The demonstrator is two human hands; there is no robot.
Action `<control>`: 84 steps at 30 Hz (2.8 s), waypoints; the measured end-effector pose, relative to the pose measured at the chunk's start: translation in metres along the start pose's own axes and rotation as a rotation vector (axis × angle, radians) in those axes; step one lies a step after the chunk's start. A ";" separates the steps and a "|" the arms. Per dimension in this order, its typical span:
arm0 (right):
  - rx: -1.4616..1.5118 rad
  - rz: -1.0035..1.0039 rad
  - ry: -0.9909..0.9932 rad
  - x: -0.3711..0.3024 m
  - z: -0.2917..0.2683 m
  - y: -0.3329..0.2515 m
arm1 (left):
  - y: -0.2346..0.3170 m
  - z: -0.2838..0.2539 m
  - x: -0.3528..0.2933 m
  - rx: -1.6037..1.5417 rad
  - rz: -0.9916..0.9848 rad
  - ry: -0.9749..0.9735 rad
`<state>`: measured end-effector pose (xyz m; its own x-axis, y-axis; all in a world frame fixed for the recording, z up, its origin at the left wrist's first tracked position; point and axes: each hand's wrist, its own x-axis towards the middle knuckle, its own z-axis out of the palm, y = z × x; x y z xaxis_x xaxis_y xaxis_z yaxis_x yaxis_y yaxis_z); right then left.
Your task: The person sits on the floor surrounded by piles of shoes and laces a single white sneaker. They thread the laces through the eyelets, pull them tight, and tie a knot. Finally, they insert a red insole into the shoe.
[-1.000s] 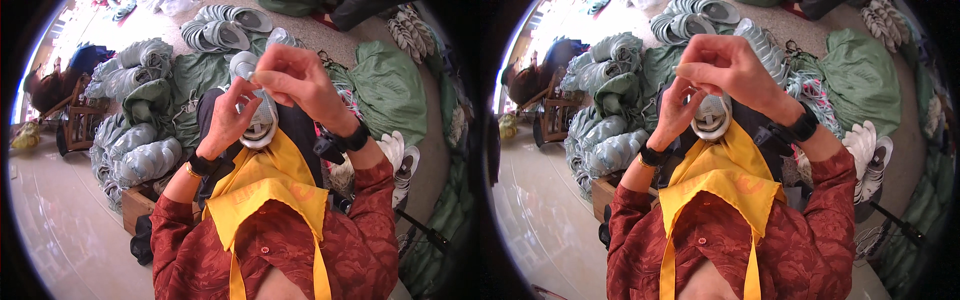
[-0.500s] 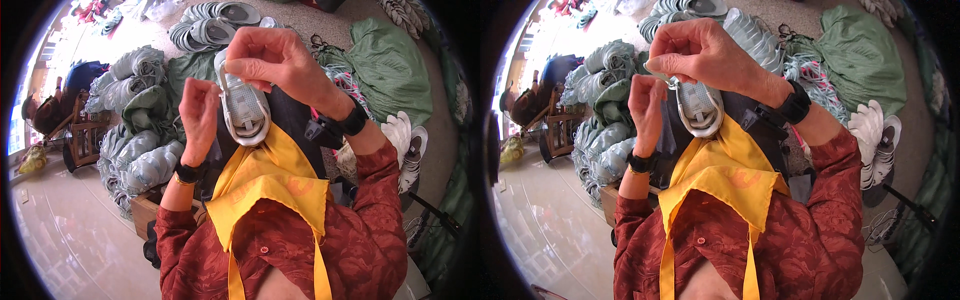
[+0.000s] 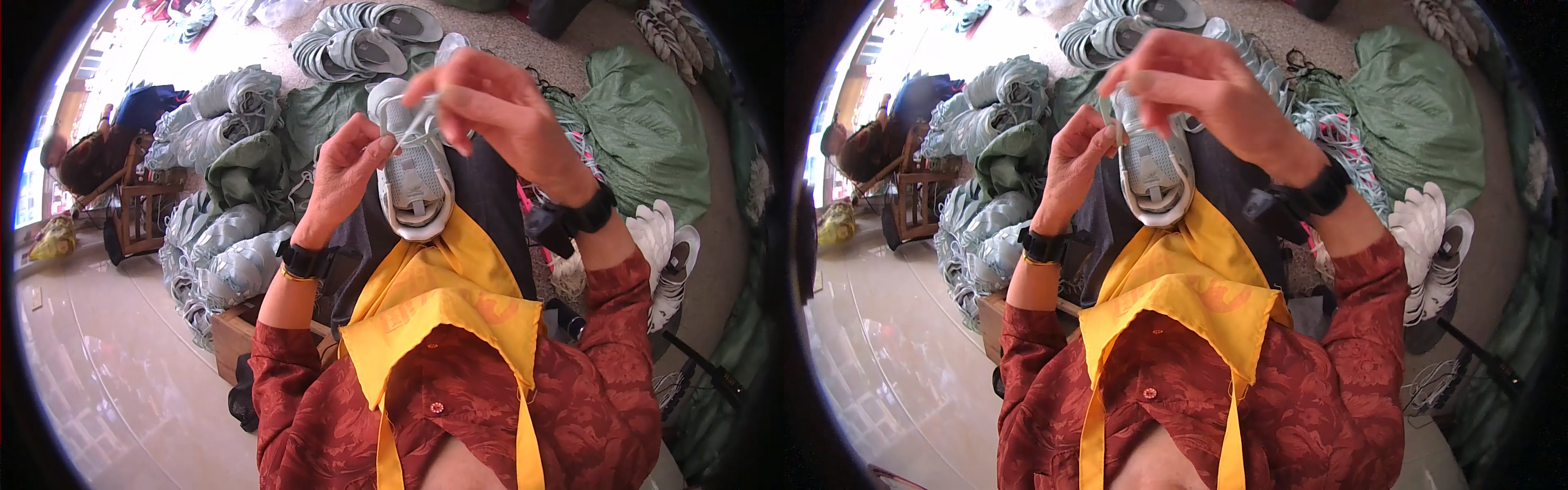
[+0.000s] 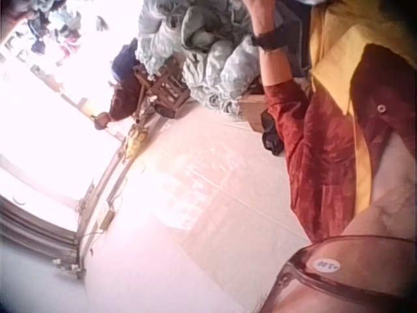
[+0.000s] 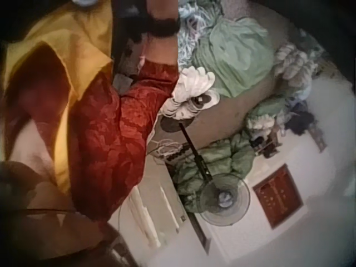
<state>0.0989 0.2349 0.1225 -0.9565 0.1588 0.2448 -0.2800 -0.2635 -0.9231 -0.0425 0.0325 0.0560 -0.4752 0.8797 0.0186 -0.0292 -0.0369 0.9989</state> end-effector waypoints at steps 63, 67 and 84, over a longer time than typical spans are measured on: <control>-0.577 0.589 0.148 -0.097 -0.086 0.041 | -0.053 -0.015 0.004 0.353 -0.024 0.109; -0.820 0.407 0.194 -0.060 -0.054 0.049 | -0.050 -0.011 -0.002 0.415 0.050 0.160; -0.606 0.519 0.021 0.005 -0.037 0.081 | -0.044 -0.012 -0.016 0.041 -0.253 0.106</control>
<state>0.0741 0.2497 0.0383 -0.9489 0.1776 -0.2608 0.3002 0.2534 -0.9196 -0.0437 0.0140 0.0111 -0.5471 0.8037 -0.2340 -0.1238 0.1988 0.9722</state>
